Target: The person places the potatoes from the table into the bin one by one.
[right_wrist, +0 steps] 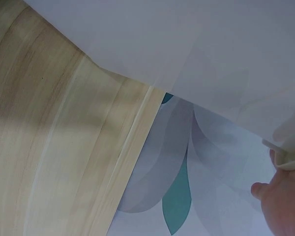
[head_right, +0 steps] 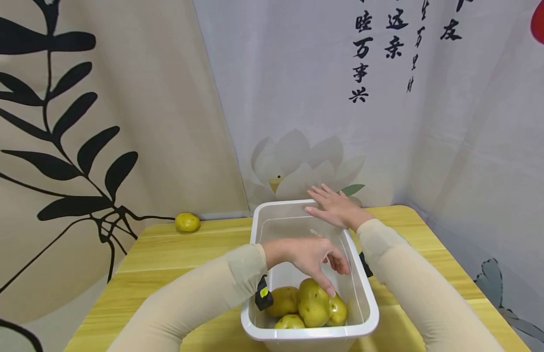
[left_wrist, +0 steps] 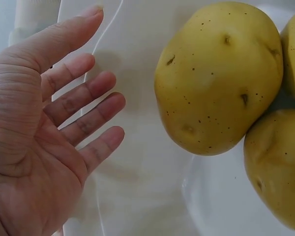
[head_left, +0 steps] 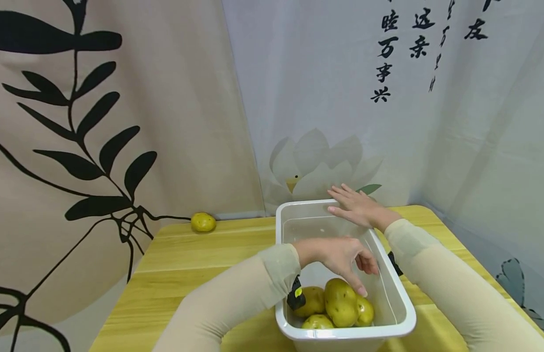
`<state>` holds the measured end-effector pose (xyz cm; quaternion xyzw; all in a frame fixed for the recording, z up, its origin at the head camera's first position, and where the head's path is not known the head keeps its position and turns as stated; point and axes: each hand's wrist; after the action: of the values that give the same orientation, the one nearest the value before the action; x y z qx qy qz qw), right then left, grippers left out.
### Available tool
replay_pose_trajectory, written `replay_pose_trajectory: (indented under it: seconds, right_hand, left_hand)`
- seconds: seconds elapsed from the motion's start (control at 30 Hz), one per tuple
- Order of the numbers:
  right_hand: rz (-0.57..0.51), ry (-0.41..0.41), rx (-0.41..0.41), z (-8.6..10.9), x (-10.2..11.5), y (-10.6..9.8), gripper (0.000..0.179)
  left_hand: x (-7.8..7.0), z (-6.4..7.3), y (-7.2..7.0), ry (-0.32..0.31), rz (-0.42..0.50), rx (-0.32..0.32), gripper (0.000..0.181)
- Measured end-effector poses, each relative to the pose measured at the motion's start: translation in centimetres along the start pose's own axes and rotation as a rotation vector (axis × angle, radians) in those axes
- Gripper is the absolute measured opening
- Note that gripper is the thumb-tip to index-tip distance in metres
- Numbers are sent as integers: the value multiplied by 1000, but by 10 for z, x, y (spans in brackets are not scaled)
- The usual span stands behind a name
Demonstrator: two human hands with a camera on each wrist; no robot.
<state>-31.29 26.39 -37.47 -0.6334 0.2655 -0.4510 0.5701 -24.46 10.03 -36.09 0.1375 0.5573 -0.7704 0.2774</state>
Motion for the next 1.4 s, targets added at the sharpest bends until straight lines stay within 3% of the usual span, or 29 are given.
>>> replay_pose_trajectory:
  seconds: [0.37,0.83,1.1,1.4]
  right_hand:
    - [0,-8,-12,-2,-1,2,71]
    - [6,-15,-10,-1,1,0,71]
    - [18,1,-7,-1,0,-1,71]
    - [5,8,3,0,0,1,73]
  left_hand:
    - [-2,11,-1,20,-26,7,47]
    - [-17,26,-12,-29,-70,-9,50]
    - [-23,37,-13,-36,-77,-14,46]
    - [-26,53,-13,-47,-77,-36,55]
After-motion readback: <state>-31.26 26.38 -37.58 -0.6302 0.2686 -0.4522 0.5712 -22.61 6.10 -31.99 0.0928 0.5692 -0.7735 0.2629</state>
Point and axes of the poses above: each hand's wrist, its own z-axis away from the middle knuckle, its own y-axis out of the palm, x = y × z, and after that the axes turned 8 degrees about x, right-handed
